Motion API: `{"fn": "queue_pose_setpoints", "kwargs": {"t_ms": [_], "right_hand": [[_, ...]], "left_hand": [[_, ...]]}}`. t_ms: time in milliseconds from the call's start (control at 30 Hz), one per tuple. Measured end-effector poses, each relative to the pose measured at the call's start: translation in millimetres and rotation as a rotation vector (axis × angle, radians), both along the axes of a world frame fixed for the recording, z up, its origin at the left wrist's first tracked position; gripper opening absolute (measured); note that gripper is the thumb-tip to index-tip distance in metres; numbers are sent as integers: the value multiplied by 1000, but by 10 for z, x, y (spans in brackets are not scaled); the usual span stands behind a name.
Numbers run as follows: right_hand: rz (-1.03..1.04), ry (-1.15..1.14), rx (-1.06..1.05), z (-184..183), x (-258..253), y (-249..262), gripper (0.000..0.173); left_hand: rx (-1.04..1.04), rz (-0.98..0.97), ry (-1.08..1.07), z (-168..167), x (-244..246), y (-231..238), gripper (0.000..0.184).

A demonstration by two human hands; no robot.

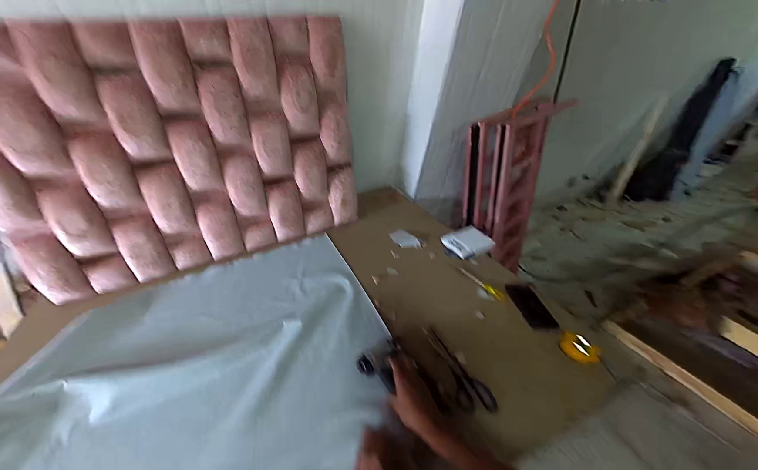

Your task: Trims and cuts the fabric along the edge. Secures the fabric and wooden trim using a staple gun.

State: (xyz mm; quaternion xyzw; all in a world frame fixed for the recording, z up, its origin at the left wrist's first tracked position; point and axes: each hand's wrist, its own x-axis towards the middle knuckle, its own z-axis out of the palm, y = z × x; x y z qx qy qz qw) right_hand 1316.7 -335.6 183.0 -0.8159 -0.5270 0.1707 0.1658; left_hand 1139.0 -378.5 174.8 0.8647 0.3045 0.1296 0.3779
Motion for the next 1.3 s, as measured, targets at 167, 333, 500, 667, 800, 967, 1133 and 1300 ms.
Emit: {"fn": "queue_pose_setpoints", "kwargs": {"t_ms": [167, 333, 500, 667, 800, 967, 1133, 1300], "right_hand": [[-161, 109, -180, 378, 265, -513, 63], [-205, 413, -331, 524, 62, -1797, 41], [-218, 458, -176, 129, -414, -2264, 39], [-165, 357, -172, 127, -479, -2191, 41], [-129, 266, -196, 190, -573, -2090, 39], [-119, 167, -282, 240, -638, -1964, 37], [-114, 119, -413, 347, -672, -1889, 32], [-131, 202, -447, 408, -643, -1869, 34]], "left_hand": [[54, -13, -100, -616, 35, 75, 23], [-86, -28, -7, -684, 44, 118, 28], [-61, -7, -35, -797, 35, 95, 21], [-1, 19, -59, -818, 65, 98, 17], [2, 25, -81, -871, 48, 105, 17], [-1, 34, -96, -901, 78, 130, 15], [-26, 4, -146, -808, -44, 187, 18], [108, -62, 253, -441, -604, -130, 52]]}}
